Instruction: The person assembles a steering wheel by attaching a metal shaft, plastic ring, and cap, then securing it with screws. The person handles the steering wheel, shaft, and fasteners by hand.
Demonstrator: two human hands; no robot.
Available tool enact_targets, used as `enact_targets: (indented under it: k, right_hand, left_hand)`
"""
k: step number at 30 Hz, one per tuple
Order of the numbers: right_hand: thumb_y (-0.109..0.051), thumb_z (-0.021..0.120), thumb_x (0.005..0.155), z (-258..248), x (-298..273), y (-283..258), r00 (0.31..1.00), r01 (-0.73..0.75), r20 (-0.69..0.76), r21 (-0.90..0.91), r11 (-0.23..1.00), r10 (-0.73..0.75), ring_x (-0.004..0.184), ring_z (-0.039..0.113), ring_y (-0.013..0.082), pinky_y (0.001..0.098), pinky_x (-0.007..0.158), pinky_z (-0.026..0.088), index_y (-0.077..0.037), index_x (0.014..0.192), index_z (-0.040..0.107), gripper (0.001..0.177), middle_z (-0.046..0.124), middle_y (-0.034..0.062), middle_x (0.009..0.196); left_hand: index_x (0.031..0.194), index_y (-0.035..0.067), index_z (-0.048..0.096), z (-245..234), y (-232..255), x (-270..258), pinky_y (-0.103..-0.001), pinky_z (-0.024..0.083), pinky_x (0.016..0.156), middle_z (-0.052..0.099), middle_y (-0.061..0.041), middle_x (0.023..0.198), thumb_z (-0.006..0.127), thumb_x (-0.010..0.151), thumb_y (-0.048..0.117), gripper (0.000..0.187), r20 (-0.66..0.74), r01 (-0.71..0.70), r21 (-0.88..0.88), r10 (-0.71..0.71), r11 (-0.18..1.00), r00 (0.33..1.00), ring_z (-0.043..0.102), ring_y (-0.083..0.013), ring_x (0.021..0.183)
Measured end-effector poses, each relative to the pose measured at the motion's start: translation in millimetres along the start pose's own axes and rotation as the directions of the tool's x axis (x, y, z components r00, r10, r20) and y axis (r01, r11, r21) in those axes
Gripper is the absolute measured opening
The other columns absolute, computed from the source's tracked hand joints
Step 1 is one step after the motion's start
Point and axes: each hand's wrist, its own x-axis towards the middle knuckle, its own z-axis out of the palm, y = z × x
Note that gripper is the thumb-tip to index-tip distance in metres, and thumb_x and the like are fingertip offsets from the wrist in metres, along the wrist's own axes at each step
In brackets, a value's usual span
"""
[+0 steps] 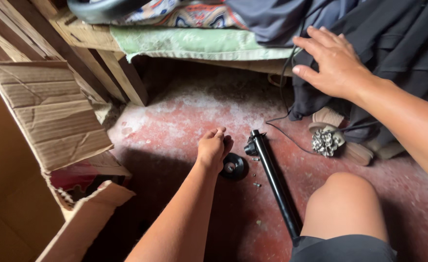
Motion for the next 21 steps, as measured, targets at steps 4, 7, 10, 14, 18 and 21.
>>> enact_targets:
  k: [4,7,10,14,18,21]
  right_hand:
    - [-0.026,0.07,0.089,2,17,20,0.99,-0.064,0.125,0.038,0.997,0.059,0.145,0.037,0.0366,0.0565,0.115,0.029,-0.02,0.159,0.037,0.078,0.044,0.0168,0.156]
    - [-0.024,0.071,0.09,18,23,22,0.987,-0.099,0.126,0.02,0.995,0.095,0.145,0.04,0.034,0.0547,0.114,0.032,-0.021,0.158,0.036,0.077,0.046,0.0126,0.156]
    - [-0.022,0.074,0.089,23,22,27,0.993,-0.084,0.082,0.008,0.996,0.083,0.143,0.041,0.035,0.0538,0.114,0.031,-0.02,0.159,0.034,0.08,0.047,0.0142,0.155]
    - [-0.022,0.075,0.088,25,23,20,0.995,-0.083,0.058,0.013,0.996,0.082,0.137,0.045,0.0398,0.0534,0.111,0.032,-0.019,0.165,0.018,0.095,0.05,0.0231,0.148]
    - [-0.028,0.076,0.09,18,21,19,0.982,-0.145,0.122,-0.019,0.989,0.146,0.129,0.055,0.0399,0.05,0.113,0.035,-0.017,0.168,0.001,0.109,0.058,0.0281,0.136]
    - [-0.031,0.077,0.09,18,22,17,0.97,-0.181,0.16,-0.028,0.983,0.184,0.119,0.061,0.0403,0.0486,0.113,0.036,-0.01,0.167,-0.008,0.117,0.064,0.0275,0.128]
  left_hand:
    - [0.11,-0.002,0.067,13,-9,4,-0.027,0.063,0.076,0.066,-0.009,0.091,0.055,0.104,0.021,0.026,-0.004,-0.031,0.007,0.031,1.0,1.0,0.065,-0.0156,0.078]
    - [0.112,-0.004,0.062,24,-20,11,-0.031,0.062,0.076,0.062,-0.011,0.092,0.06,0.102,0.012,0.019,-0.009,-0.005,-0.042,0.005,0.999,1.0,0.063,-0.0189,0.079]
    - [0.115,-0.001,0.066,31,-21,21,-0.027,0.063,0.079,0.068,-0.01,0.099,0.061,0.098,0.009,0.021,-0.024,0.053,0.085,-0.051,0.995,0.998,0.066,-0.0171,0.085]
    - [0.118,-0.001,0.066,29,-20,36,-0.028,0.062,0.082,0.069,-0.01,0.105,0.059,0.096,0.004,0.024,-0.021,0.001,0.099,0.001,0.995,1.0,0.068,-0.0166,0.091]
    - [0.119,-0.001,0.067,30,-14,49,-0.028,0.063,0.083,0.069,-0.01,0.106,0.058,0.096,0.003,0.025,-0.028,0.009,0.122,-0.005,0.993,1.0,0.068,-0.0171,0.091]
    - [0.119,0.0,0.068,33,-15,56,-0.028,0.063,0.082,0.069,-0.011,0.105,0.059,0.097,0.008,0.024,-0.004,0.021,0.119,-0.02,0.993,1.0,0.067,-0.0175,0.089]
